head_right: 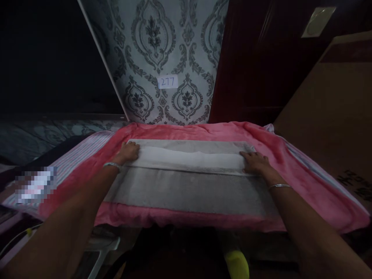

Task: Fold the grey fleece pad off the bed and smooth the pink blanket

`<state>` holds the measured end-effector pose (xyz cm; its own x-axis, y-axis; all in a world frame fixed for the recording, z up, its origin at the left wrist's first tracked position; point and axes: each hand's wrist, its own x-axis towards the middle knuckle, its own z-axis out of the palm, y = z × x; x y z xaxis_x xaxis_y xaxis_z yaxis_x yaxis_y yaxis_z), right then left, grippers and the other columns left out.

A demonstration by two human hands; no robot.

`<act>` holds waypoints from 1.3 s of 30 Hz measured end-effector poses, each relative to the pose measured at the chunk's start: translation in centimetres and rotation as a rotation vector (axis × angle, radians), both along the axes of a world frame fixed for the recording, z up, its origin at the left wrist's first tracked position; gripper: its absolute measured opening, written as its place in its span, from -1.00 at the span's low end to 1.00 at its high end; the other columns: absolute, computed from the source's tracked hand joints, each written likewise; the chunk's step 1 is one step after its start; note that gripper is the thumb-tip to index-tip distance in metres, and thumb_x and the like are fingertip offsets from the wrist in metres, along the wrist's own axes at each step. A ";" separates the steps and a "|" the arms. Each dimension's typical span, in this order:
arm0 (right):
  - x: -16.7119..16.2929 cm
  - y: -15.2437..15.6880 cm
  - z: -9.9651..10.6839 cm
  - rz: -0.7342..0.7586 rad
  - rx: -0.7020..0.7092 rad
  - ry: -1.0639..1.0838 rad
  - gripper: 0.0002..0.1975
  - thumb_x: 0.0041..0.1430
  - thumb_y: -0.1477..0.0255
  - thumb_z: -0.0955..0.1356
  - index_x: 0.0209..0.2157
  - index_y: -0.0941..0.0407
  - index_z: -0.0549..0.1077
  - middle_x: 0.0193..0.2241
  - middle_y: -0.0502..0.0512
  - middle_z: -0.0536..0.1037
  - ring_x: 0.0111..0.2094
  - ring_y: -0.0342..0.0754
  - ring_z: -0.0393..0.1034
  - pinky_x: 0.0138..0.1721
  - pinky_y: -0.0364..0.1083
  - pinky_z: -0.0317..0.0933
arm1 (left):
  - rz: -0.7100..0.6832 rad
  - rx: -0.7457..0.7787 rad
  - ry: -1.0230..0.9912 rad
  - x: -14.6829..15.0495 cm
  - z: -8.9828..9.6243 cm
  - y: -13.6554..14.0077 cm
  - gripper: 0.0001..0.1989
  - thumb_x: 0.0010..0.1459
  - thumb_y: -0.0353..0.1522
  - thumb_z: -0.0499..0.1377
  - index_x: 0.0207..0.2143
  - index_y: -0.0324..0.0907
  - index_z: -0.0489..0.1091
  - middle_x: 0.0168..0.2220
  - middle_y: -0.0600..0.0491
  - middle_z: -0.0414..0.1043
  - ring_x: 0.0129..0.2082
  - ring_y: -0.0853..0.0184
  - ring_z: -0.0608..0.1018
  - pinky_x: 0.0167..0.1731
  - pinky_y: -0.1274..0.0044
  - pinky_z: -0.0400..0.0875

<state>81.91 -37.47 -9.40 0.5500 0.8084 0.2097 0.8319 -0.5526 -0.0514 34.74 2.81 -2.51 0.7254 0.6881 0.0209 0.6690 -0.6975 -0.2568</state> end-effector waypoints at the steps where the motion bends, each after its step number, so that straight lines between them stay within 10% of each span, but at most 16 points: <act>1: -0.2 -0.1 0.3 -0.020 -0.044 0.000 -0.41 -0.10 0.37 0.54 0.05 0.09 0.54 -0.03 0.45 0.58 0.05 0.43 0.40 -0.05 0.35 0.28 | -0.013 0.020 -0.005 -0.4 0.3 -0.3 -0.62 0.10 -0.48 0.13 -0.03 -0.33 0.52 0.04 -0.35 0.50 0.17 -0.10 0.45 0.15 0.04 0.27; 4: -1.3 -1.0 1.3 -0.051 -0.181 -0.021 -0.60 0.03 0.32 0.49 -0.06 0.12 0.58 -0.03 0.42 0.57 0.04 0.35 0.38 -0.06 0.25 0.29 | -0.061 0.059 -0.020 -2.5 1.0 -1.4 -0.67 0.18 -0.46 0.06 -0.07 -0.29 0.53 0.01 -0.23 0.52 0.18 0.02 0.43 0.22 0.12 0.19; 10: -3.8 -7.4 0.3 0.101 0.032 -0.274 -0.69 0.24 0.34 0.27 -0.15 0.17 0.58 -0.16 0.38 0.60 -0.05 0.25 0.41 -0.03 0.15 0.28 | -0.118 0.105 -0.155 -10.1 1.3 -4.1 -0.78 0.27 -0.30 0.08 -0.22 -0.15 0.51 -0.14 -0.14 0.56 0.06 0.01 0.50 0.23 0.15 0.21; 17: -8.6 -14.9 -4.8 0.007 0.242 -0.235 -0.65 0.20 0.33 0.22 -0.12 0.12 0.55 -0.27 0.33 0.57 -0.15 0.30 0.43 -0.08 0.24 0.34 | -0.188 -0.063 -0.262 -17.5 -4.3 -8.0 -0.64 0.07 -0.44 0.09 -0.09 -0.17 0.53 0.01 -0.16 0.55 0.06 0.05 0.53 0.13 0.24 0.41; 22: -10.6 -15.1 -4.1 -0.022 0.307 -0.084 -0.66 0.16 0.40 0.25 -0.11 0.09 0.57 -0.19 0.30 0.61 -0.09 0.24 0.46 0.08 0.21 0.30 | -0.127 -0.099 -0.354 -18.5 -6.9 -8.0 -0.40 0.01 -0.50 0.05 0.13 -0.15 0.50 0.23 -0.10 0.45 0.28 0.07 0.41 0.31 0.18 0.31; 30: -11.1 -15.8 -1.3 -0.178 0.312 -0.060 -0.65 0.06 0.48 0.27 -0.15 0.12 0.59 -0.17 0.29 0.64 -0.03 0.23 0.46 0.08 0.14 0.31 | -0.168 -0.118 -0.505 -19.4 -5.7 -6.9 -0.41 0.04 -0.53 0.00 0.12 -0.20 0.47 0.21 -0.06 0.47 0.27 0.18 0.43 0.34 0.26 0.29; 39: -12.2 -17.3 -4.7 -0.157 0.323 -0.017 -0.65 0.11 0.52 0.25 -0.11 0.11 0.56 -0.07 0.29 0.64 0.02 0.22 0.49 0.14 0.14 0.34 | -0.141 -0.163 -0.557 -20.3 -8.8 -8.0 -0.44 0.05 -0.46 -0.01 0.08 -0.21 0.52 0.20 -0.17 0.47 0.28 0.08 0.43 0.36 0.17 0.26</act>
